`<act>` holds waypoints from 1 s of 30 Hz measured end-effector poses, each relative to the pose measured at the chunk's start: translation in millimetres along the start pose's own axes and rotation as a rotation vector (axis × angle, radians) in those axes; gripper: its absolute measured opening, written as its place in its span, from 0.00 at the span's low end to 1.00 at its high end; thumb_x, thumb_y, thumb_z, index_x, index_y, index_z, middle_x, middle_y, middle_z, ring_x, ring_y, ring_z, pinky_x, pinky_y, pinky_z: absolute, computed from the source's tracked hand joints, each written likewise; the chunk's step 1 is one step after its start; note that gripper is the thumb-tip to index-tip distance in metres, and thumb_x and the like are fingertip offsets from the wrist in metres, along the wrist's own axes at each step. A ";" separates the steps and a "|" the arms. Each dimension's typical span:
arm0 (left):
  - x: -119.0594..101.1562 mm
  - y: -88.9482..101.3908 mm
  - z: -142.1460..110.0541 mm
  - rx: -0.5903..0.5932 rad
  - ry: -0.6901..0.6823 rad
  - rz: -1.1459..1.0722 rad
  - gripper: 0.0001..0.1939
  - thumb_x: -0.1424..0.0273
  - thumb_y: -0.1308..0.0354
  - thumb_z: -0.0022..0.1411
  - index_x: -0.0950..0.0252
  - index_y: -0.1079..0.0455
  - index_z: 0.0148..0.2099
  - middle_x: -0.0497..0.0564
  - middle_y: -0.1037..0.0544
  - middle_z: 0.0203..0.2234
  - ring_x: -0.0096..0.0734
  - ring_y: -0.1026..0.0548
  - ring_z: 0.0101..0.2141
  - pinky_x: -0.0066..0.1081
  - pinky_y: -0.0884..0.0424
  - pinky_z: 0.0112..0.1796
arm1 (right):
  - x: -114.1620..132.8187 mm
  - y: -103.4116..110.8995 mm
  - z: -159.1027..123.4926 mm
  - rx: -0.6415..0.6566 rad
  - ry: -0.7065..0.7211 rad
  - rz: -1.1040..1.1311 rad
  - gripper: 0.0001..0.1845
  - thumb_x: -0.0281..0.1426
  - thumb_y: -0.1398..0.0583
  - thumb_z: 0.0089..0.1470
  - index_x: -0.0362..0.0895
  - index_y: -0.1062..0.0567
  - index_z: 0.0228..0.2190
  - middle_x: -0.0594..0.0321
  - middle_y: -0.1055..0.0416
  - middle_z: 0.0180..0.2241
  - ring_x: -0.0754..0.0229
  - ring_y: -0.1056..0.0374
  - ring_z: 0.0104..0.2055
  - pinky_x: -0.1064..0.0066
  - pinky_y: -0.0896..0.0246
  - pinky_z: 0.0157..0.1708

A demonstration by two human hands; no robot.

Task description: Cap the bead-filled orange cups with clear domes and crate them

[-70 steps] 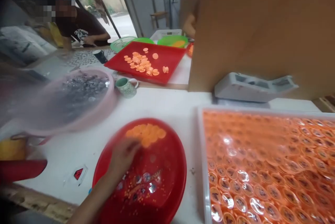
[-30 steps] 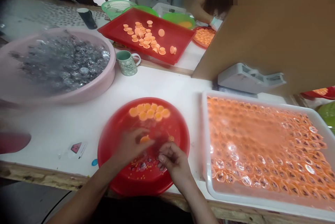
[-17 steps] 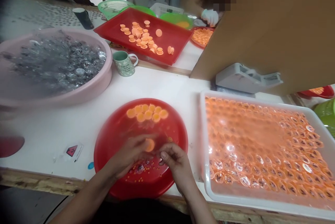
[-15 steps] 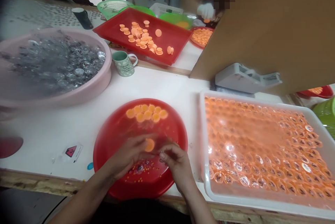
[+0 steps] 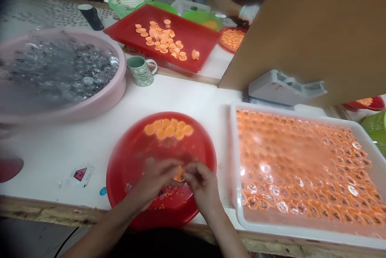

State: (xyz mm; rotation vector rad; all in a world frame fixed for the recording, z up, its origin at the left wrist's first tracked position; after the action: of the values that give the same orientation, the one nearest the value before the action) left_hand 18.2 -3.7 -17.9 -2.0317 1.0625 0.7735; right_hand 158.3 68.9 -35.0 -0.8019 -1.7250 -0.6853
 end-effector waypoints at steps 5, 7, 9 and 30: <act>1.5 -8.0 -4.7 0.095 -0.145 0.278 0.21 0.69 0.42 0.60 0.62 0.29 0.56 0.53 0.21 0.47 0.41 0.24 0.47 0.41 0.29 0.51 | -1.0 1.9 -6.0 -0.061 0.122 -0.216 0.03 0.28 0.40 0.55 0.45 0.25 0.31 0.63 0.26 0.29 0.60 0.29 0.31 0.72 0.33 0.33; 4.1 -9.4 -6.6 0.072 -0.216 0.393 0.26 0.75 0.41 0.57 0.61 0.32 0.58 0.53 0.23 0.50 0.41 0.27 0.51 0.40 0.33 0.55 | -1.4 2.0 -10.1 -0.085 0.179 -0.296 0.04 0.27 0.41 0.55 0.46 0.25 0.32 0.64 0.25 0.29 0.60 0.29 0.32 0.72 0.33 0.33; 8.4 -10.0 -7.2 0.022 -0.277 0.468 0.26 0.76 0.42 0.57 0.60 0.32 0.59 0.53 0.24 0.52 0.40 0.28 0.53 0.41 0.36 0.57 | -1.8 1.5 -13.9 -0.097 0.232 -0.369 0.06 0.26 0.42 0.56 0.47 0.25 0.33 0.64 0.25 0.30 0.61 0.28 0.31 0.72 0.33 0.33; 7.1 -16.1 2.5 0.007 -0.084 0.211 0.26 0.79 0.40 0.53 0.63 0.28 0.55 0.54 0.25 0.53 0.42 0.27 0.53 0.40 0.33 0.55 | -1.9 13.6 -8.1 -0.057 0.381 -0.430 0.09 0.25 0.43 0.59 0.47 0.23 0.34 0.61 0.24 0.31 0.60 0.28 0.33 0.70 0.32 0.34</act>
State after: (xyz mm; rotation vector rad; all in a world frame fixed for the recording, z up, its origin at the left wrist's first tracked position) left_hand 35.0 1.9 -19.7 -1.8838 1.2421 0.9523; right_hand 174.1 70.6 -33.8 -0.3042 -1.5376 -1.1044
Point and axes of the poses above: each hand's wrist, its own z-axis towards the middle knuckle, its own y-axis out of the back of the hand, x = y × z, the point moved 1 cm from there along z, towards the middle knuckle
